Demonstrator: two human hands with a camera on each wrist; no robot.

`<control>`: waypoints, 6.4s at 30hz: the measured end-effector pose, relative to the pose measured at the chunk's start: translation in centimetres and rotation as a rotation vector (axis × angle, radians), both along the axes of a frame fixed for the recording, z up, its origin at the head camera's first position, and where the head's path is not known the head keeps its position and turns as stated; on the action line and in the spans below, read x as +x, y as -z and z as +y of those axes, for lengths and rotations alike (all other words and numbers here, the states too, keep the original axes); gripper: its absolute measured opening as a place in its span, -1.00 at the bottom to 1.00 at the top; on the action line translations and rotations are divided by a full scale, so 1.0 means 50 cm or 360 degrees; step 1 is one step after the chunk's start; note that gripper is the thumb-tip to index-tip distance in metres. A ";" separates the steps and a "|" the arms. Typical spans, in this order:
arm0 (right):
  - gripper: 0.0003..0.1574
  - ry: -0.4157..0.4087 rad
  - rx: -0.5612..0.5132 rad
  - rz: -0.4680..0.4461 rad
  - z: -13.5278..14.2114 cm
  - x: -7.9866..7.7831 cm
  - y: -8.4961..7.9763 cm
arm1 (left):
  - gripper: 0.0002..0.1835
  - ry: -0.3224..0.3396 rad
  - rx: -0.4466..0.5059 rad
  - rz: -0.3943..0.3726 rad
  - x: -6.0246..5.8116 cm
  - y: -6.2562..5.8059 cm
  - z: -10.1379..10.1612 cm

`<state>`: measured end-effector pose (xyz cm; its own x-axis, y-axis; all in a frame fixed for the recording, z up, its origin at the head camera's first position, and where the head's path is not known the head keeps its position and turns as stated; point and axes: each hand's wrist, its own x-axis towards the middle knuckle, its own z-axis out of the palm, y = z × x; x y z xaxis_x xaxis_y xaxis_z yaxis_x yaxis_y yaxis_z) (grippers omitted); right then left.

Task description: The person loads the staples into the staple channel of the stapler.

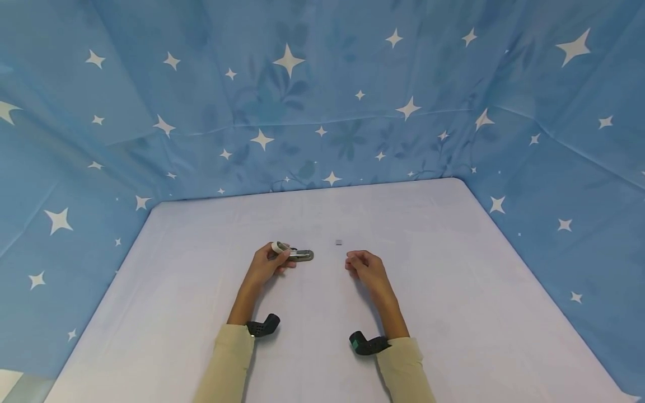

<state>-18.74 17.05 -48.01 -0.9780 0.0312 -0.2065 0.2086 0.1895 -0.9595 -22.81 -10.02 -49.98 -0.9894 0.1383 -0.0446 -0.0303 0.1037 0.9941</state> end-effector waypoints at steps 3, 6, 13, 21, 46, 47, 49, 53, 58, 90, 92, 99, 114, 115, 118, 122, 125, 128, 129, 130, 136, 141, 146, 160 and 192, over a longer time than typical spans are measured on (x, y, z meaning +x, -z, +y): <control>-0.51 -0.0011 -0.0001 0.0000 0.001 -0.002 0.001 | -0.58 -0.0021 0.0001 -0.0011 -0.001 0.001 0.003; -0.50 -0.0019 -0.0006 -0.0010 0.002 -0.007 0.001 | -0.57 -0.0038 0.0012 -0.0042 -0.003 0.002 0.005; -0.50 -0.0061 -0.0072 -0.0021 0.004 -0.029 -0.007 | -0.59 -0.0032 -0.0032 -0.0071 -0.003 -0.005 0.006; -0.48 -0.0017 -0.0150 -0.0078 0.001 -0.069 -0.007 | -0.60 -0.0004 -0.0042 -0.0080 -0.008 -0.006 0.001; -0.63 -0.0118 0.0525 0.0129 0.004 -0.150 0.022 | -0.64 0.0020 0.0088 -0.0149 -0.003 -0.006 -0.005; -0.63 -0.0123 0.0539 0.0129 0.003 -0.151 0.022 | -0.64 0.0019 0.0088 -0.0151 -0.003 -0.005 -0.005; -0.64 -0.0120 0.0579 0.0125 0.002 -0.153 0.023 | -0.64 0.0020 0.0088 -0.0152 -0.004 -0.004 -0.006; -0.66 -0.0149 0.0681 0.0165 0.000 -0.156 0.027 | -0.63 0.0035 0.0085 -0.0147 -0.002 -0.003 -0.006; -0.71 -0.0188 0.0805 0.0272 -0.003 -0.157 0.029 | -0.60 0.0065 0.0096 -0.0146 -0.001 -0.002 -0.007; -0.70 -0.0200 0.0947 0.0357 -0.017 -0.157 0.019 | -0.62 0.0061 0.0089 -0.0122 -0.006 -0.002 -0.006; -0.70 -0.0189 0.0947 0.0345 -0.018 -0.157 0.018 | -0.62 0.0061 0.0088 -0.0125 -0.006 -0.002 -0.007; -0.68 -0.0145 0.0878 0.0364 -0.018 -0.154 0.017 | -0.63 0.0058 0.0081 -0.0119 -0.003 -0.006 -0.008; -0.68 -0.0104 0.0269 0.0118 -0.010 -0.147 0.018 | -0.62 0.0035 0.0073 -0.0127 -0.003 -0.001 -0.005; -0.67 -0.0107 0.0228 0.0103 -0.009 -0.147 0.019 | -0.62 0.0030 0.0065 -0.0122 -0.003 -0.002 -0.005; -0.65 -0.0117 0.0127 0.0074 -0.003 -0.147 0.022 | -0.63 0.0019 0.0044 -0.0115 -0.002 -0.003 -0.004; -0.61 -0.0137 0.0015 0.0041 0.006 -0.146 0.025 | -0.64 0.0003 0.0041 -0.0127 -0.001 -0.002 -0.003; -0.58 -0.0164 -0.0014 0.0036 0.012 -0.144 0.025 | -0.64 0.0003 0.0033 -0.0119 0.000 -0.002 -0.003; -0.59 -0.0180 -0.0029 0.0043 0.014 -0.140 0.024 | -0.63 0.0006 0.0025 -0.0108 0.001 -0.003 -0.002; -0.60 -0.0185 -0.0035 0.0043 0.015 -0.139 0.023 | -0.63 0.0007 0.0026 -0.0105 0.001 -0.003 -0.001; -0.61 -0.0186 -0.0037 0.0037 0.014 -0.139 0.022 | -0.63 0.0007 0.0031 -0.0107 0.001 -0.004 -0.001; -0.64 -0.0165 -0.0003 -0.0006 0.009 -0.140 0.018 | -0.60 0.0027 0.0059 -0.0121 -0.003 -0.002 -0.004; -0.64 -0.0157 0.0006 -0.0007 0.009 -0.137 0.017 | -0.60 0.0056 0.0068 -0.0141 -0.006 -0.001 -0.006; -0.64 -0.0170 0.0027 0.0019 0.007 -0.135 0.015 | -0.63 0.0037 0.0031 -0.0117 -0.005 -0.002 -0.005; -0.60 -0.0177 -0.0039 0.0010 0.008 -0.128 0.009 | -0.63 0.0017 0.0042 -0.0122 0.004 -0.010 -0.003; -0.70 -0.0408 0.0305 0.0223 -0.064 -0.120 -0.008 | -0.61 -0.0028 0.0008 -0.0102 0.003 -0.005 -0.001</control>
